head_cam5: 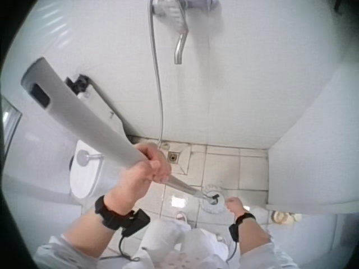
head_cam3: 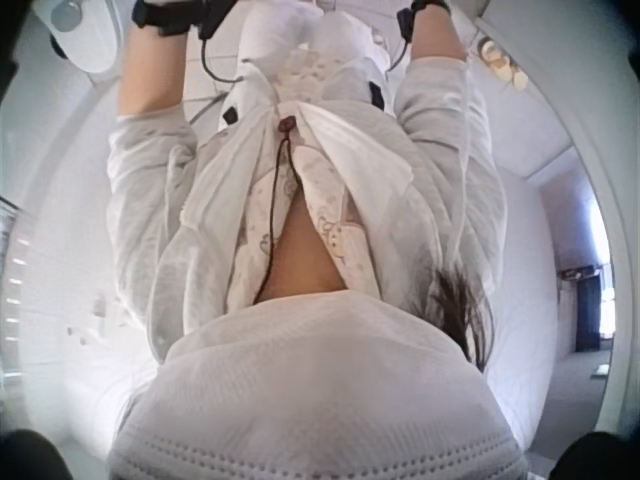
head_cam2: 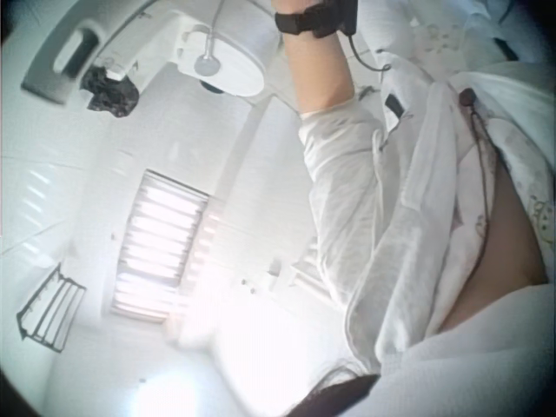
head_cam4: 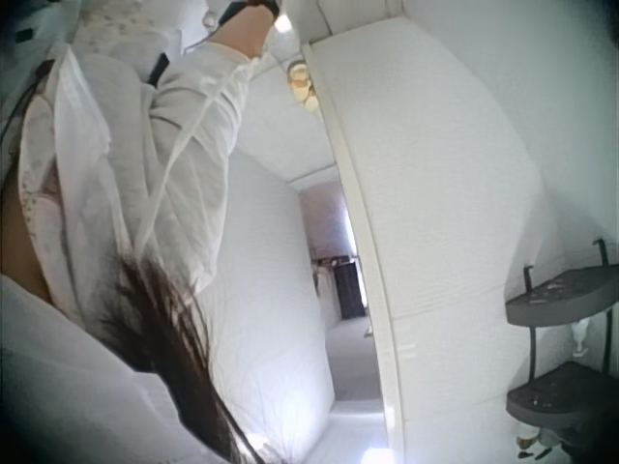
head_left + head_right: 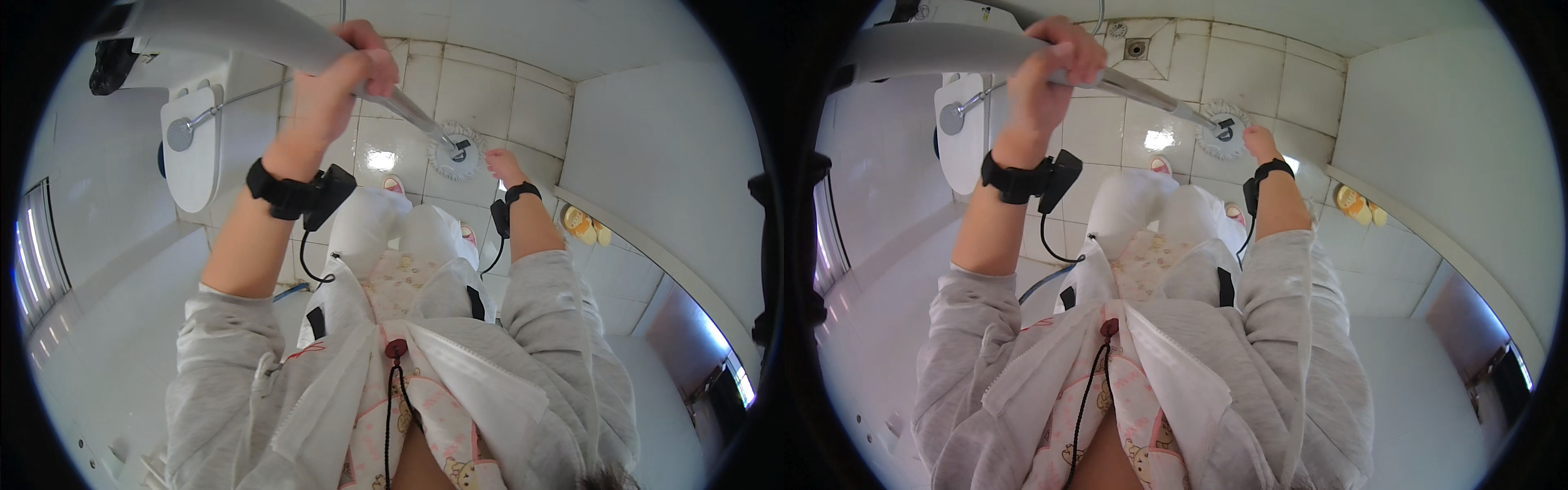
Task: The person uses a spin mop to clean the tiled bathroom floor. They repeatedly press down on the mop handle to spin the mop head, then move the mop across the floor in short strokes near the toilet and shower area.
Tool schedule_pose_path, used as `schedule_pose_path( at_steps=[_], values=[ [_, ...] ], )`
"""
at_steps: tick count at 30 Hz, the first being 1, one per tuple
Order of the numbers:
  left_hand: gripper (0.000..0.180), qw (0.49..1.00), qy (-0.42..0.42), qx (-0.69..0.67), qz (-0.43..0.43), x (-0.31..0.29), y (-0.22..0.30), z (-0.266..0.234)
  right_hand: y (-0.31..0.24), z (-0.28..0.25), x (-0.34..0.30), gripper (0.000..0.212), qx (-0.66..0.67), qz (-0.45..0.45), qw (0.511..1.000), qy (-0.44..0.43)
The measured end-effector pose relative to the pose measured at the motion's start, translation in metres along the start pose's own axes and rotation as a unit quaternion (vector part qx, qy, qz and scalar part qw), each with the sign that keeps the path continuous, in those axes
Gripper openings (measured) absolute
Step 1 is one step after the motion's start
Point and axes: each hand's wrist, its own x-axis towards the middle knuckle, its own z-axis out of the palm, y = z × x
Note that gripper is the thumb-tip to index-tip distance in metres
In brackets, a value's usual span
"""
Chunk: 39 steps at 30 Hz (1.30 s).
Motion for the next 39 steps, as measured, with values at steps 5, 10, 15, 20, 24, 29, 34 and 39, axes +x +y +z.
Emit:
schedule_pose_path(
  at_steps=[5, 10, 15, 20, 24, 29, 34, 39],
  values=[
    [0.020, 0.996, -0.035, -0.072, 0.039, -0.011, 0.003, -0.020, 0.049, 0.019, 0.057, 0.020, -0.072, -0.058, 0.996, 0.013],
    [0.019, 0.992, -0.084, -0.060, 0.072, -0.029, 0.010, -0.037, 0.072, 0.044, 0.098, 0.036, -0.124, -0.065, 0.990, -0.004],
    [0.017, 0.976, -0.198, -0.033, 0.087, -0.032, 0.015, -0.061, 0.072, 0.057, 0.106, 0.049, -0.225, -0.091, 0.970, -0.009],
    [0.016, 0.964, -0.261, -0.032, 0.050, -0.025, 0.022, -0.095, 0.069, 0.067, 0.126, 0.046, -0.322, -0.079, 0.942, -0.055],
    [0.018, 0.969, -0.238, -0.046, 0.043, -0.028, 0.017, -0.112, 0.087, 0.076, 0.149, 0.039, -0.389, -0.190, 0.898, -0.076],
    [0.018, 0.973, -0.213, -0.061, 0.066, -0.035, 0.015, -0.117, 0.100, 0.079, 0.173, 0.031, -0.354, -0.169, 0.912, -0.121],
    [0.018, 0.964, -0.245, -0.077, 0.068, -0.024, 0.011, -0.115, 0.080, 0.073, 0.172, 0.017, -0.365, -0.188, 0.906, -0.107],
    [0.019, 0.956, -0.280, -0.070, 0.054, -0.004, 0.011, -0.112, 0.069, 0.089, 0.161, 0.022, -0.436, -0.220, 0.872, -0.022]
  ],
)
